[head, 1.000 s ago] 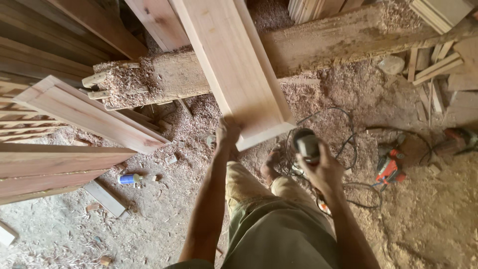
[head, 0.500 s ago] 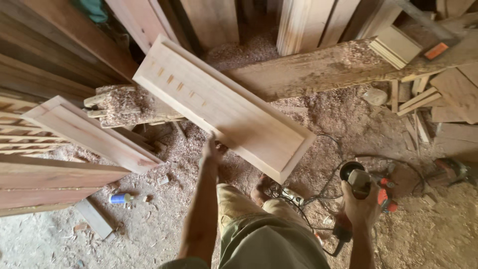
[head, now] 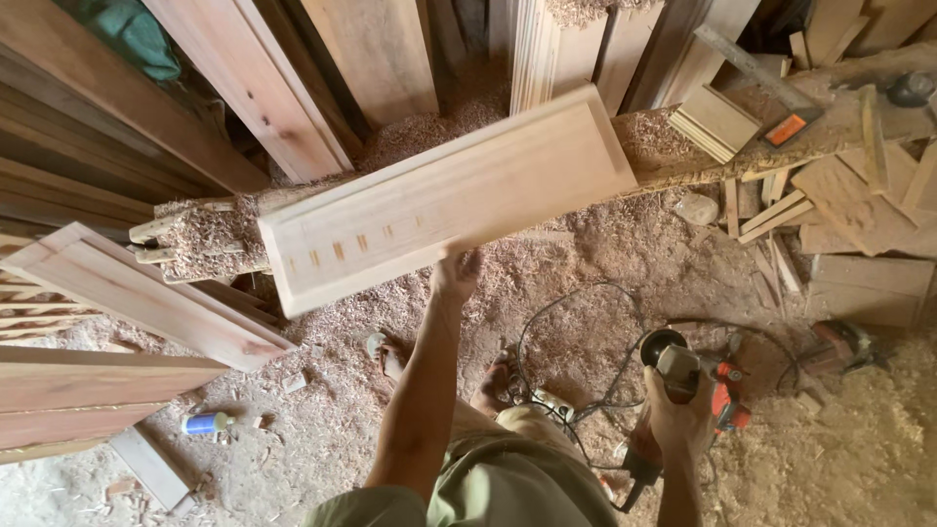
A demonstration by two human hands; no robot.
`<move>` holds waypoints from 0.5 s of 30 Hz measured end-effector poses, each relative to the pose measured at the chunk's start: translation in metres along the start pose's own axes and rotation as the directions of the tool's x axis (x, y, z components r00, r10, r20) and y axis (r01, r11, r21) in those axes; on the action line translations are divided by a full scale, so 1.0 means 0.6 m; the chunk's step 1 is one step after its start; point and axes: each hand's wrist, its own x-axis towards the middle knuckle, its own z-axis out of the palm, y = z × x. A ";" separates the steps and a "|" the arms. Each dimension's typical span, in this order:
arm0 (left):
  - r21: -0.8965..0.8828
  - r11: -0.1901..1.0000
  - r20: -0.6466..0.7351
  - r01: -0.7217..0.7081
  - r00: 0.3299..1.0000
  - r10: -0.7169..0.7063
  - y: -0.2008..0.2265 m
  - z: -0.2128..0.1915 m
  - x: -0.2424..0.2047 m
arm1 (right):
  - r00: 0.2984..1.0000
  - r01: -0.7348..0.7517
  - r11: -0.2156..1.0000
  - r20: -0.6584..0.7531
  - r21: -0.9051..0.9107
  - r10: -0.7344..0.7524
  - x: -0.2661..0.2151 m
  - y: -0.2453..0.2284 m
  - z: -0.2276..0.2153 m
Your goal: The person uses an orbital sander to smooth the surface of a rectangular wooden panel. They repeatedly flip the panel to sand both sides and edges, moving the sander across the wood in a controlled manner.
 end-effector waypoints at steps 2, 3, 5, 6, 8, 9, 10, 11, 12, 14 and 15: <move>-0.084 0.990 -0.084 -0.115 0.991 0.107 0.020 -0.022 0.032 | 0.999 -0.038 0.999 0.003 0.023 0.038 -0.003 -0.005 -0.001; -0.109 0.982 -0.115 -0.152 0.984 0.140 0.033 -0.036 0.043 | 0.998 -0.056 0.998 0.005 0.035 0.056 -0.001 -0.007 -0.005; -0.142 0.968 -0.165 -0.205 0.970 0.181 0.063 -0.064 0.056 | 0.999 -0.054 0.998 0.003 0.033 0.054 -0.001 -0.006 -0.009; -0.144 0.966 -0.216 -0.213 0.960 0.180 0.082 -0.072 0.059 | 0.998 -0.059 0.998 0.001 0.035 0.059 -0.003 -0.008 -0.007; -0.147 0.962 -0.321 -0.232 0.931 0.176 0.123 -0.090 0.057 | 1.000 -0.030 0.999 -0.007 0.044 0.030 -0.003 -0.010 -0.007; -0.077 0.970 -0.273 -0.229 0.941 0.201 0.135 -0.101 0.051 | 1.000 -0.015 0.999 -0.009 0.046 0.016 -0.003 -0.012 -0.008; -0.007 0.973 -0.222 -0.230 0.949 0.223 0.147 -0.108 0.041 | 0.999 -0.033 0.999 0.011 0.016 0.032 -0.005 -0.016 -0.005; 0.065 0.970 -0.169 -0.233 0.956 0.241 0.157 -0.112 0.032 | 0.998 -0.049 0.999 0.031 -0.016 0.050 -0.005 -0.021 -0.004; 0.085 0.970 -0.173 -0.226 0.956 0.238 0.159 -0.111 0.022 | 0.997 -0.062 0.997 0.050 -0.051 0.065 -0.004 -0.026 -0.005; 0.117 0.969 -0.181 -0.218 0.955 0.236 0.160 -0.104 0.006 | 1.000 0.010 1.000 -0.002 -0.002 -0.010 -0.012 -0.040 -0.001; 0.124 0.969 -0.167 -0.215 0.958 0.234 0.162 -0.101 -0.002 | 0.998 0.052 0.998 -0.028 0.022 -0.052 -0.013 -0.050 0.001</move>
